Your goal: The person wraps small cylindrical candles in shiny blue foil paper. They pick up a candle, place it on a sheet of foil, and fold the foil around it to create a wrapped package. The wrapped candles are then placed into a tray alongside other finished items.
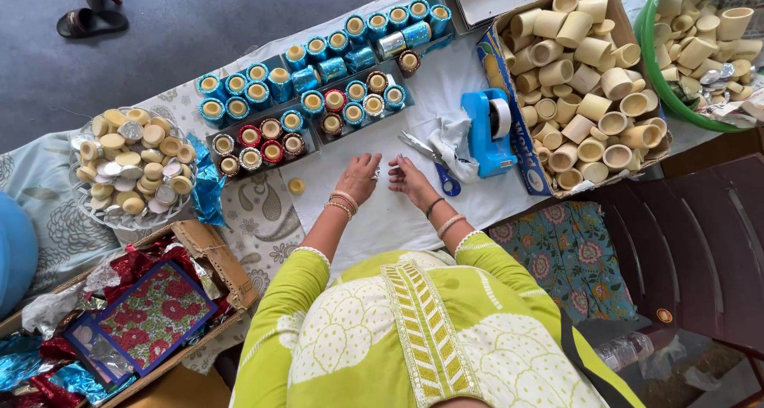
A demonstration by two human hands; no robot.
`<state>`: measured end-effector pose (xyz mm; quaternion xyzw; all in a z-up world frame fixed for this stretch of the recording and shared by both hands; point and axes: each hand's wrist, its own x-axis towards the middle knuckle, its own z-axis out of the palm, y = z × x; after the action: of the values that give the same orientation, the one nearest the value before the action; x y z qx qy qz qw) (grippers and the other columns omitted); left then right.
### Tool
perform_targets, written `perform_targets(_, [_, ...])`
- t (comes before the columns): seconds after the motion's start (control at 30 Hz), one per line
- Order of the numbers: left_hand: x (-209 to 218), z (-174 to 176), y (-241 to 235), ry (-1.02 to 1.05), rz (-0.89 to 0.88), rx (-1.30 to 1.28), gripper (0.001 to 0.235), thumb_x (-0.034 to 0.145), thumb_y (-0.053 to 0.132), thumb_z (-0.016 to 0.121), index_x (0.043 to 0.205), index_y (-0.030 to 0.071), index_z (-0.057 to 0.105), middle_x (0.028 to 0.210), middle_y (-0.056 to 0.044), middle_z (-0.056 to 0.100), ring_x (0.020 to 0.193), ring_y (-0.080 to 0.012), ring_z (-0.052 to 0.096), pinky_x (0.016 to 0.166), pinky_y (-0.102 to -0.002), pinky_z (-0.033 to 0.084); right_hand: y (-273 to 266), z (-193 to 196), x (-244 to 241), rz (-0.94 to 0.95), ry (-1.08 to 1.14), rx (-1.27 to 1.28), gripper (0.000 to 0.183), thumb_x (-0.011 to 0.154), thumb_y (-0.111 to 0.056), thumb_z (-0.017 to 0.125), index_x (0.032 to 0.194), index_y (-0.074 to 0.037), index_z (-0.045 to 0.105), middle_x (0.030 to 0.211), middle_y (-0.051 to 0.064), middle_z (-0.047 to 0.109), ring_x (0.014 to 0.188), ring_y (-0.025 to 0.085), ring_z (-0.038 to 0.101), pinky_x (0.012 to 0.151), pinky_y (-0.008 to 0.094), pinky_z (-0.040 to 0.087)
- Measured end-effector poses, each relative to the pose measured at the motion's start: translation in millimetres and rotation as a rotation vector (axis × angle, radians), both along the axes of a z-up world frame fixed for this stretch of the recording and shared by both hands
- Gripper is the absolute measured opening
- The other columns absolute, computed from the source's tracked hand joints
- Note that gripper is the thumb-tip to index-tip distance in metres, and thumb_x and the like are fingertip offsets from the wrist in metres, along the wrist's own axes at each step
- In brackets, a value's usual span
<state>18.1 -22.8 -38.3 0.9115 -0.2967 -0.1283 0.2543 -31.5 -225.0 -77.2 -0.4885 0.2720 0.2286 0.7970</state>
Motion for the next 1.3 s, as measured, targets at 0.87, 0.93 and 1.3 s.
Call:
perform_targets(0.87, [-3.9, 12.4, 11.3, 0.482, 0.439, -0.644, 0.055, 0.082, 0.008, 0.076, 0.133, 0.010, 0.056, 0.133, -0.006, 0.065, 0.128, -0.0210, 0.060, 0.097, -0.040, 0.056, 5.8, 89.2, 48.3, 0.479, -0.923, -0.849, 0.056, 0.077, 0.004, 0.075, 0.129, -0.011, 0.064, 0.122, 0.008, 0.065, 0.110, 0.028, 0.064, 0.091, 0.036, 0.056])
perform_targets(0.93, [-6.6, 8.5, 8.7, 0.454, 0.480, -0.631, 0.052, 0.083, 0.007, 0.076, 0.132, 0.010, 0.057, 0.132, -0.007, 0.066, 0.126, -0.0220, 0.063, 0.097, -0.039, 0.058, 2.8, 88.8, 52.0, 0.486, -0.908, -0.781, 0.052, 0.079, 0.005, 0.071, 0.128, -0.011, 0.065, 0.122, 0.008, 0.064, 0.110, 0.028, 0.067, 0.091, 0.036, 0.057])
perform_targets(1.3, [-3.6, 19.2, -1.1, 0.351, 0.463, -0.618, 0.055, 0.079, -0.009, 0.065, 0.130, 0.010, 0.057, 0.128, -0.007, 0.067, 0.121, -0.0225, 0.066, 0.093, -0.034, 0.062, 17.3, 132.7, 57.3, 0.554, -1.010, -1.132, 0.013, 0.087, -0.010, 0.071, 0.098, -0.006, 0.065, 0.101, 0.011, 0.062, 0.098, 0.035, 0.064, 0.085, 0.043, 0.053])
